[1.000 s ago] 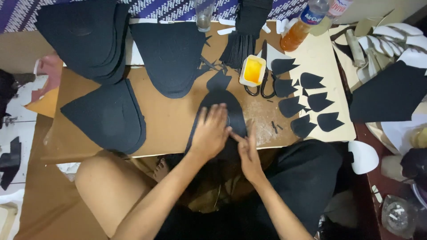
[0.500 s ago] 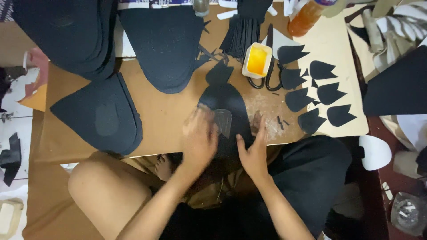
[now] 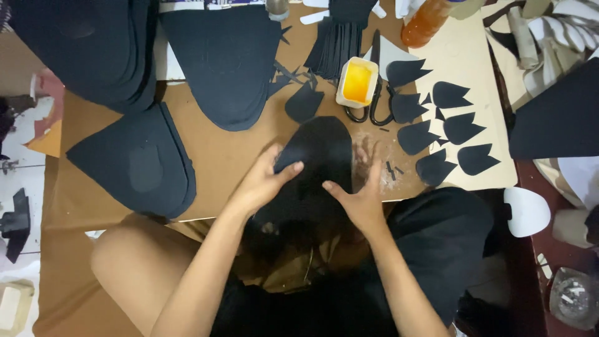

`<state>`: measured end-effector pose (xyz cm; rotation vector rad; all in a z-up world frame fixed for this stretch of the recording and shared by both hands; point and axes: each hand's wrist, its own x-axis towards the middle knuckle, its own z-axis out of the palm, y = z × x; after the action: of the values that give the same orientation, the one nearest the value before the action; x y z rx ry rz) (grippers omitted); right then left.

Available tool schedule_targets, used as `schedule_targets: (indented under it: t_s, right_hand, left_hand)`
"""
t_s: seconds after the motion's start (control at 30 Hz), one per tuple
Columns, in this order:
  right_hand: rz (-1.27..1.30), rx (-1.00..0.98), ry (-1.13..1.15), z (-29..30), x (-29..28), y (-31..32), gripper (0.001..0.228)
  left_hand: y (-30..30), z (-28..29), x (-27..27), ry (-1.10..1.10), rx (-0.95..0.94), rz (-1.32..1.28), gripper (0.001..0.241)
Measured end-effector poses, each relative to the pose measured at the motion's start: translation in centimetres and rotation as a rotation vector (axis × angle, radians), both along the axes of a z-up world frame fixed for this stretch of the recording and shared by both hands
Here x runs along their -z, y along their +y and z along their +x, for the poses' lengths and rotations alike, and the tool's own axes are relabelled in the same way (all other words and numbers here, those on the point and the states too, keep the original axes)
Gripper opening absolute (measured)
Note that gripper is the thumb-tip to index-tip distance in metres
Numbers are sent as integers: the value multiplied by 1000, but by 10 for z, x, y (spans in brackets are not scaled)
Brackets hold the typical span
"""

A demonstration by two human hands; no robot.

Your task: The person is crafting shoe parts by hand. They apply a yellow substance from a container onto a black foam piece, then place a smaller cutout on top and press it down. They repeat this process with multiple pieces, occasionally picking up and inspecting the finished parts.

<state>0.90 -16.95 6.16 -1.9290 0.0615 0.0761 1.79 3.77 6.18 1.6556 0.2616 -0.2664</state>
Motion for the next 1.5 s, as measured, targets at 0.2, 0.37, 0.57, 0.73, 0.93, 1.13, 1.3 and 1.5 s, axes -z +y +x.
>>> schedule_targets:
  t_s: [0.2, 0.37, 0.57, 0.73, 0.93, 1.13, 1.3, 1.5]
  right_hand:
    - [63, -132, 99, -25, -105, -11, 92]
    - [157, -104, 74, -58, -130, -17, 65]
    - [150, -236, 160, -83, -141, -25, 40]
    - [102, -226, 159, -89, -139, -27, 39]
    - [98, -231, 185, -92, -139, -26, 42]
    - [248, -145, 173, -95, -151, -8, 49]
    - [241, -141, 136, -93, -149, -10, 56]
    - [216, -148, 174, -95, -158, -8, 63]
  left_hand:
    - [3, -69, -83, -87, 28, -352, 50]
    - [5, -124, -47, -51, -23, -390, 30]
    - [-3, -141, -118, -2, -26, -353, 16]
    - [-2, -144, -122, 45, -41, -422, 22]
    - [-3, -146, -114, 65, -18, -470, 10]
    - [-11, -130, -136, -134, -98, -374, 37]
    - [-19, -127, -154, -63, -196, -391, 23]
    - [-13, -126, -113, -11, -178, -495, 11]
